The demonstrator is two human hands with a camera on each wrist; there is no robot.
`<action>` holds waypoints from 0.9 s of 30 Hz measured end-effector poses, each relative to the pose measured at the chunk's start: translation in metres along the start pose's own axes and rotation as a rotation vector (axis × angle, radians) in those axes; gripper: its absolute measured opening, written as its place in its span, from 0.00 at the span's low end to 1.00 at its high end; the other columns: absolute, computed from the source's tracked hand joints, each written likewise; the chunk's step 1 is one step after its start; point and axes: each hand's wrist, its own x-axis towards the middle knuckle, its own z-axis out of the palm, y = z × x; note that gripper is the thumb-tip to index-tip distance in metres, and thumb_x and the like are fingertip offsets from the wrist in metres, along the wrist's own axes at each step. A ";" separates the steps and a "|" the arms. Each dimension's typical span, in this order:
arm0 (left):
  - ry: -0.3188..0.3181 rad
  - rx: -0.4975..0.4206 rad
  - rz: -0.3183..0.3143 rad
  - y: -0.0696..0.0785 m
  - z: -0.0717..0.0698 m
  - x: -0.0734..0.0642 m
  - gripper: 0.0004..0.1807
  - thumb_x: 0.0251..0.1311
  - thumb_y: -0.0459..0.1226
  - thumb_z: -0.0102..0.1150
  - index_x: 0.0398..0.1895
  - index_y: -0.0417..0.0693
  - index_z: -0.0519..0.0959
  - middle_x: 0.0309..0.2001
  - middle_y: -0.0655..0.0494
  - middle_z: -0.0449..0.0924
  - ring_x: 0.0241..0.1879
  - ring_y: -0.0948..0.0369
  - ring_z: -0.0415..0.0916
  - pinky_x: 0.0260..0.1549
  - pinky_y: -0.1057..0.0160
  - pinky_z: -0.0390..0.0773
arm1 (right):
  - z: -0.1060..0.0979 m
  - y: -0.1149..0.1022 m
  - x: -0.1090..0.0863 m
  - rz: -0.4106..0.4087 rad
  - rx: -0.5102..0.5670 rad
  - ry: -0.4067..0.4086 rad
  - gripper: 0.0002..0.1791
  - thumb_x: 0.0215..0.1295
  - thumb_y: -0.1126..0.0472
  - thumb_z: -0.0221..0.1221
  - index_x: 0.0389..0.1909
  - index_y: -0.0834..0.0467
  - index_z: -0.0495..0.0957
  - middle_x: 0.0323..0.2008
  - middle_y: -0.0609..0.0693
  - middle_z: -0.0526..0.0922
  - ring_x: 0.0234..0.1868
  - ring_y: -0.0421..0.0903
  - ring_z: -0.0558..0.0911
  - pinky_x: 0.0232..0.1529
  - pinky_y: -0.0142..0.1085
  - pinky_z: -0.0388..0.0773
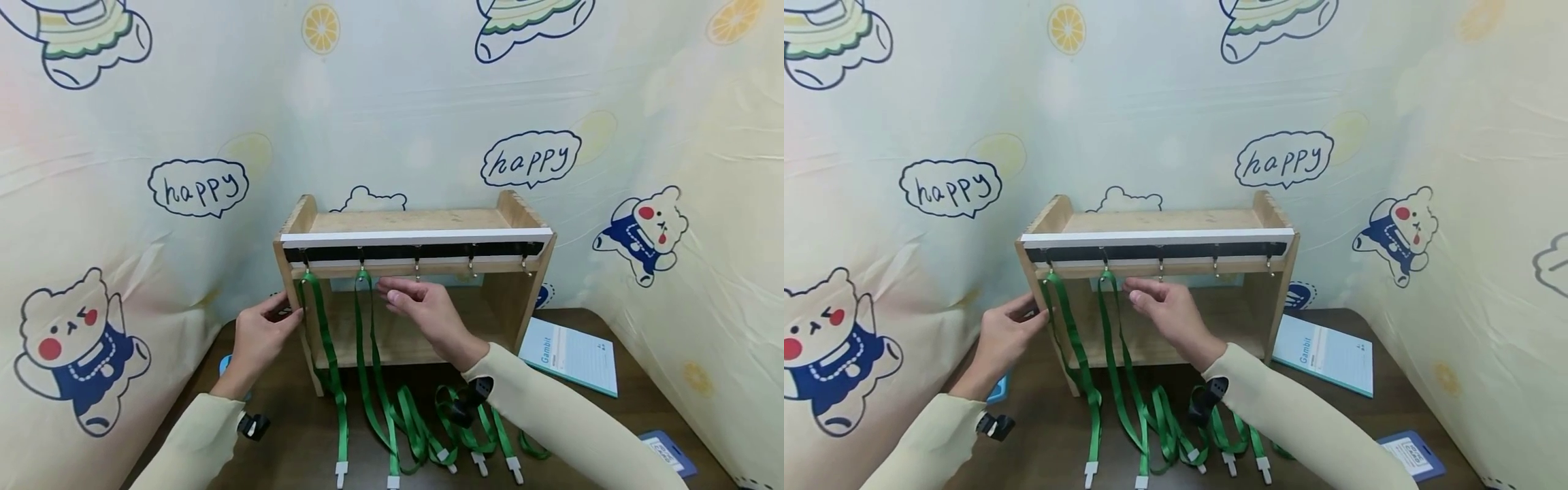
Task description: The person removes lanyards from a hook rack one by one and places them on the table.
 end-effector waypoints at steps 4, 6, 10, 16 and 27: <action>-0.003 0.008 -0.011 0.000 -0.001 -0.001 0.30 0.66 0.41 0.66 0.69 0.41 0.74 0.58 0.38 0.83 0.54 0.46 0.83 0.43 0.68 0.86 | 0.000 0.011 0.011 0.048 0.100 -0.016 0.22 0.77 0.59 0.55 0.66 0.63 0.74 0.66 0.60 0.79 0.68 0.54 0.78 0.65 0.45 0.76; -0.005 0.012 -0.014 -0.001 -0.002 -0.001 0.30 0.66 0.41 0.66 0.69 0.41 0.74 0.58 0.38 0.83 0.54 0.45 0.83 0.43 0.67 0.86 | -0.001 0.015 0.015 0.066 0.158 -0.046 0.23 0.77 0.60 0.55 0.67 0.64 0.73 0.67 0.61 0.78 0.68 0.54 0.78 0.65 0.44 0.76; -0.004 0.005 -0.009 -0.001 -0.003 -0.002 0.30 0.66 0.41 0.66 0.69 0.41 0.74 0.58 0.38 0.83 0.55 0.45 0.83 0.42 0.69 0.86 | -0.001 0.021 0.023 0.094 0.273 -0.119 0.23 0.78 0.61 0.53 0.69 0.66 0.71 0.69 0.63 0.74 0.71 0.55 0.74 0.69 0.44 0.74; -0.001 -0.010 0.007 0.000 -0.004 -0.002 0.28 0.66 0.41 0.65 0.68 0.42 0.75 0.57 0.38 0.83 0.55 0.46 0.83 0.41 0.74 0.84 | 0.000 0.020 0.032 0.116 0.351 -0.215 0.25 0.79 0.60 0.52 0.71 0.66 0.69 0.69 0.60 0.75 0.71 0.50 0.75 0.76 0.50 0.64; 0.002 0.007 0.016 0.000 -0.002 0.000 0.29 0.66 0.42 0.66 0.68 0.42 0.75 0.57 0.38 0.84 0.54 0.46 0.84 0.43 0.65 0.86 | 0.011 0.018 0.040 0.099 0.381 -0.303 0.23 0.78 0.61 0.52 0.67 0.68 0.72 0.62 0.57 0.83 0.65 0.47 0.81 0.75 0.53 0.66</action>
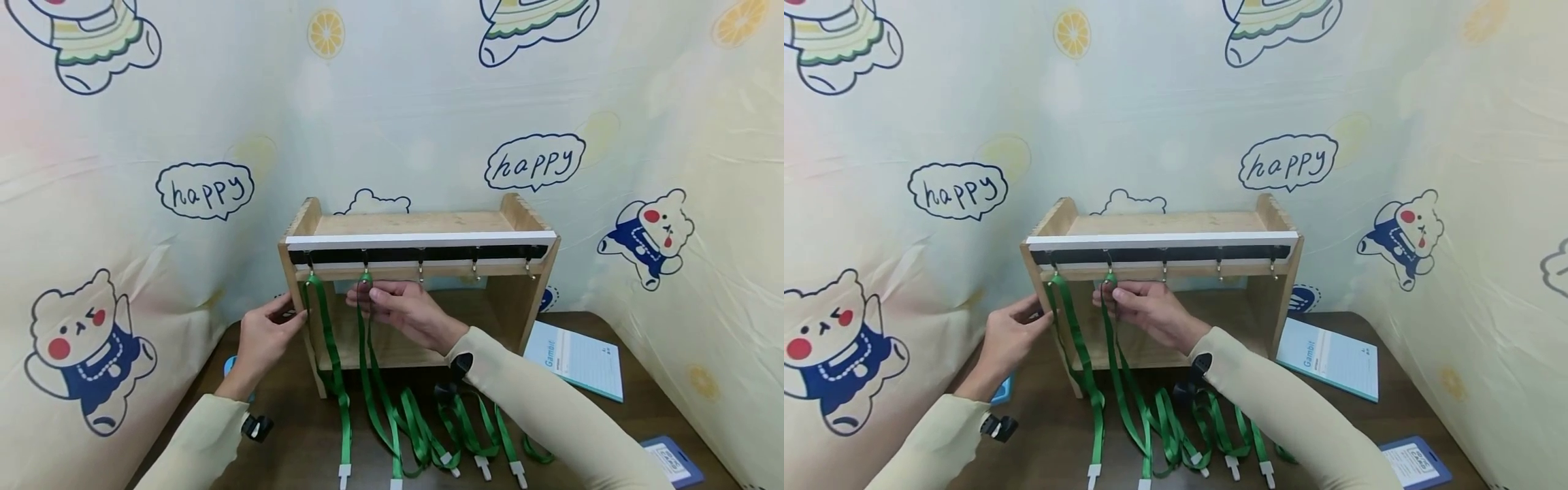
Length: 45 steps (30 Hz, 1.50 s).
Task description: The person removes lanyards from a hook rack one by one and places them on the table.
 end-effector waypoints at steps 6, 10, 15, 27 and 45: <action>0.000 0.024 -0.018 -0.002 0.000 -0.003 0.30 0.66 0.43 0.66 0.68 0.42 0.75 0.57 0.38 0.83 0.53 0.45 0.84 0.44 0.62 0.87 | 0.008 0.003 0.000 0.017 0.038 0.007 0.21 0.77 0.62 0.53 0.64 0.69 0.74 0.50 0.50 0.88 0.56 0.45 0.86 0.73 0.50 0.69; -0.010 0.020 -0.037 -0.003 0.000 -0.004 0.30 0.66 0.43 0.66 0.69 0.42 0.74 0.58 0.38 0.83 0.54 0.46 0.84 0.45 0.62 0.87 | 0.012 0.002 -0.003 0.037 0.072 0.078 0.16 0.75 0.63 0.57 0.58 0.65 0.80 0.50 0.49 0.87 0.49 0.43 0.88 0.70 0.47 0.74; -0.019 0.006 -0.043 -0.003 0.000 -0.005 0.31 0.65 0.44 0.66 0.69 0.42 0.74 0.59 0.37 0.82 0.55 0.45 0.83 0.45 0.61 0.87 | 0.016 -0.004 -0.008 0.028 0.096 0.123 0.08 0.72 0.66 0.59 0.43 0.55 0.86 0.46 0.48 0.88 0.43 0.42 0.87 0.60 0.37 0.81; -0.003 -0.014 -0.011 -0.005 0.003 -0.002 0.30 0.66 0.42 0.66 0.68 0.41 0.75 0.57 0.37 0.83 0.54 0.45 0.84 0.43 0.66 0.86 | 0.028 -0.016 -0.018 -0.080 0.014 0.000 0.05 0.71 0.64 0.61 0.40 0.54 0.86 0.40 0.47 0.92 0.46 0.45 0.90 0.58 0.44 0.83; -0.006 -0.013 -0.014 -0.002 0.002 0.000 0.29 0.66 0.42 0.66 0.69 0.42 0.75 0.58 0.38 0.83 0.54 0.46 0.83 0.44 0.66 0.86 | 0.028 0.014 -0.029 -0.091 -0.004 -0.039 0.04 0.69 0.60 0.64 0.41 0.54 0.85 0.41 0.47 0.90 0.48 0.44 0.90 0.62 0.42 0.81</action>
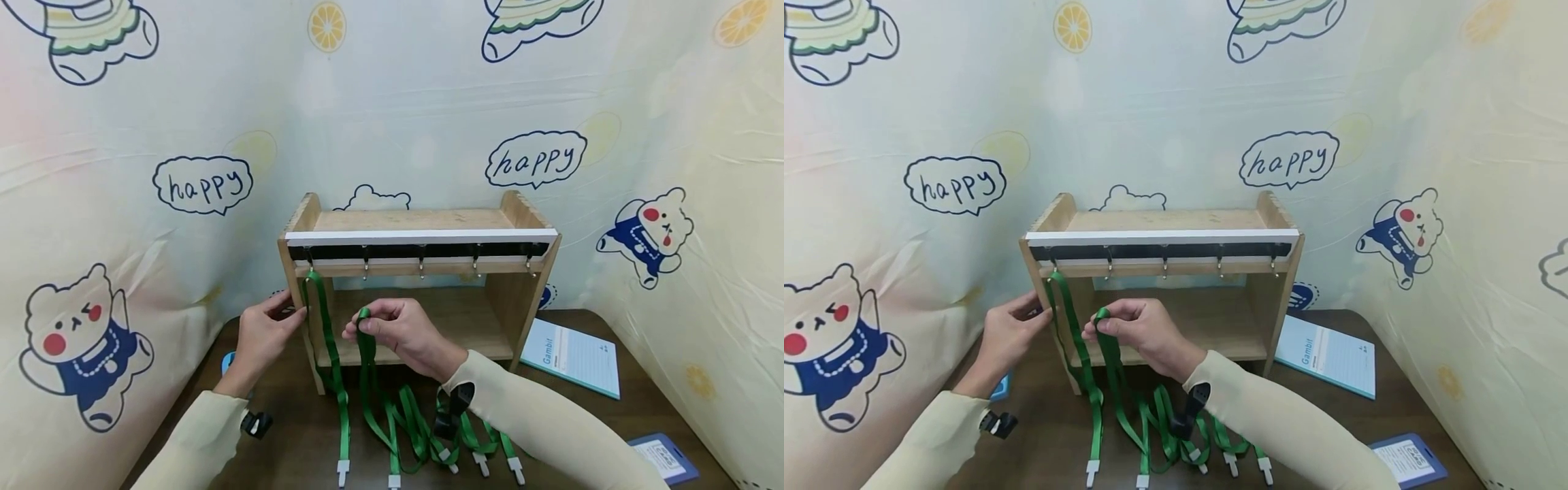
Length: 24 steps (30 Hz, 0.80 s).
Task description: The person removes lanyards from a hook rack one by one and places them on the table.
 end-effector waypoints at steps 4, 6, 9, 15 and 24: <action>0.003 0.002 -0.001 0.000 0.000 0.001 0.29 0.66 0.42 0.66 0.68 0.42 0.75 0.58 0.38 0.83 0.54 0.46 0.83 0.43 0.68 0.86 | -0.006 0.019 -0.004 0.027 0.037 0.022 0.04 0.70 0.63 0.63 0.41 0.55 0.85 0.40 0.48 0.90 0.47 0.43 0.90 0.60 0.40 0.82; 0.005 0.003 0.001 -0.001 0.000 0.002 0.29 0.66 0.41 0.66 0.68 0.42 0.75 0.57 0.38 0.83 0.54 0.46 0.83 0.42 0.68 0.86 | -0.009 0.028 -0.006 0.043 0.040 0.036 0.04 0.70 0.64 0.62 0.41 0.55 0.85 0.40 0.48 0.90 0.46 0.42 0.90 0.59 0.39 0.82; 0.006 0.004 0.005 -0.001 0.000 0.002 0.29 0.65 0.41 0.66 0.68 0.41 0.75 0.57 0.38 0.83 0.54 0.46 0.84 0.42 0.68 0.86 | -0.015 0.041 -0.010 0.066 0.029 0.055 0.05 0.71 0.66 0.61 0.41 0.55 0.85 0.40 0.47 0.90 0.46 0.41 0.89 0.56 0.37 0.84; 0.014 0.015 0.012 0.000 0.000 0.001 0.29 0.65 0.41 0.67 0.68 0.42 0.75 0.57 0.39 0.84 0.53 0.47 0.84 0.42 0.70 0.86 | -0.025 0.064 -0.018 0.097 0.022 0.054 0.05 0.70 0.65 0.62 0.42 0.56 0.84 0.40 0.47 0.91 0.46 0.42 0.89 0.56 0.38 0.84; 0.009 0.021 0.001 0.001 0.000 0.000 0.29 0.66 0.42 0.66 0.69 0.42 0.75 0.58 0.39 0.83 0.54 0.47 0.84 0.43 0.68 0.86 | -0.029 0.106 -0.039 0.243 -0.007 0.113 0.09 0.66 0.64 0.65 0.46 0.62 0.84 0.39 0.46 0.91 0.44 0.41 0.90 0.54 0.39 0.85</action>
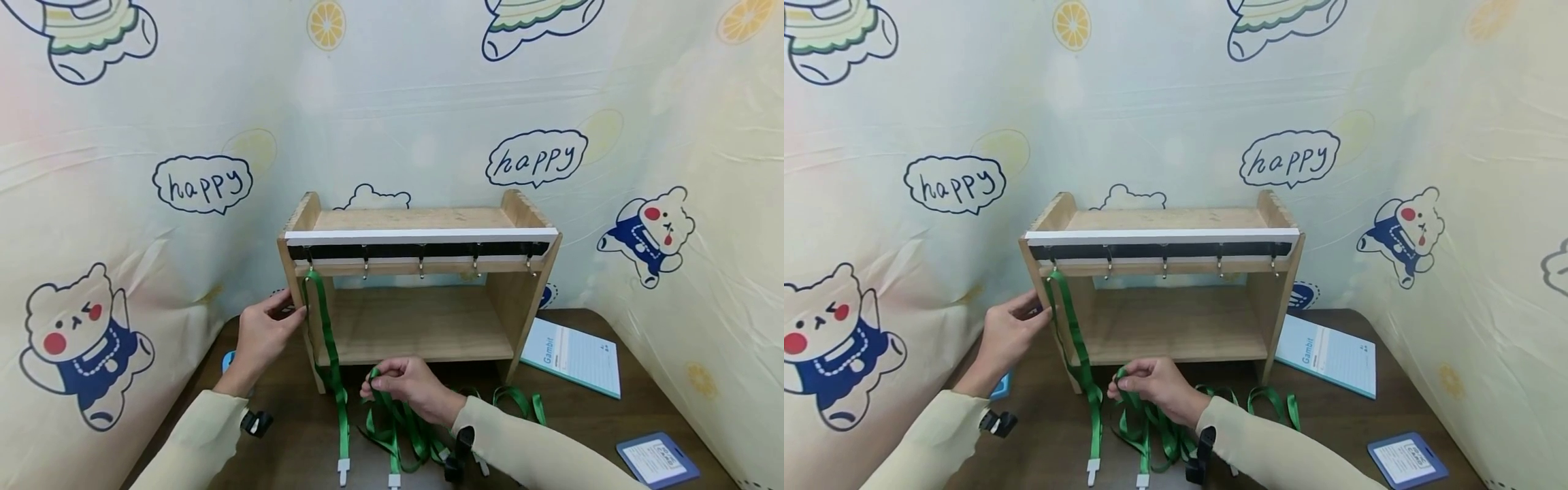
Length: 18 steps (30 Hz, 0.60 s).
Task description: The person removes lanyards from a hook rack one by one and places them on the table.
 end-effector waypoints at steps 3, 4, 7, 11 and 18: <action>-0.001 0.000 0.002 0.000 0.000 0.000 0.29 0.66 0.41 0.66 0.69 0.42 0.75 0.58 0.38 0.83 0.54 0.47 0.84 0.43 0.68 0.86 | 0.000 0.016 -0.003 0.011 0.005 0.008 0.13 0.66 0.66 0.64 0.49 0.68 0.82 0.39 0.48 0.91 0.43 0.42 0.90 0.55 0.40 0.85; -0.001 -0.001 0.004 -0.001 0.000 0.000 0.29 0.66 0.41 0.66 0.69 0.42 0.75 0.58 0.38 0.83 0.54 0.47 0.84 0.42 0.69 0.86 | 0.001 0.020 -0.004 0.013 0.006 0.015 0.13 0.66 0.67 0.64 0.49 0.69 0.82 0.39 0.49 0.91 0.42 0.42 0.90 0.55 0.40 0.85; -0.003 -0.005 0.007 -0.001 0.000 0.000 0.29 0.66 0.41 0.66 0.68 0.42 0.75 0.58 0.38 0.83 0.54 0.47 0.84 0.42 0.70 0.85 | 0.002 0.032 -0.007 0.020 0.007 0.041 0.14 0.65 0.67 0.64 0.49 0.70 0.82 0.39 0.51 0.92 0.41 0.42 0.90 0.54 0.40 0.85; -0.012 -0.008 -0.005 -0.001 -0.001 -0.002 0.29 0.66 0.41 0.66 0.69 0.42 0.74 0.59 0.39 0.83 0.55 0.47 0.83 0.44 0.68 0.86 | 0.005 0.043 -0.009 0.020 0.018 0.083 0.13 0.65 0.69 0.65 0.47 0.72 0.82 0.40 0.56 0.91 0.41 0.43 0.90 0.53 0.39 0.85; -0.014 -0.020 -0.006 0.000 -0.001 -0.001 0.29 0.66 0.43 0.66 0.69 0.44 0.75 0.58 0.40 0.83 0.55 0.47 0.83 0.44 0.69 0.85 | 0.011 0.057 -0.009 0.060 -0.016 0.199 0.11 0.63 0.71 0.65 0.46 0.71 0.83 0.41 0.61 0.90 0.42 0.48 0.91 0.51 0.40 0.86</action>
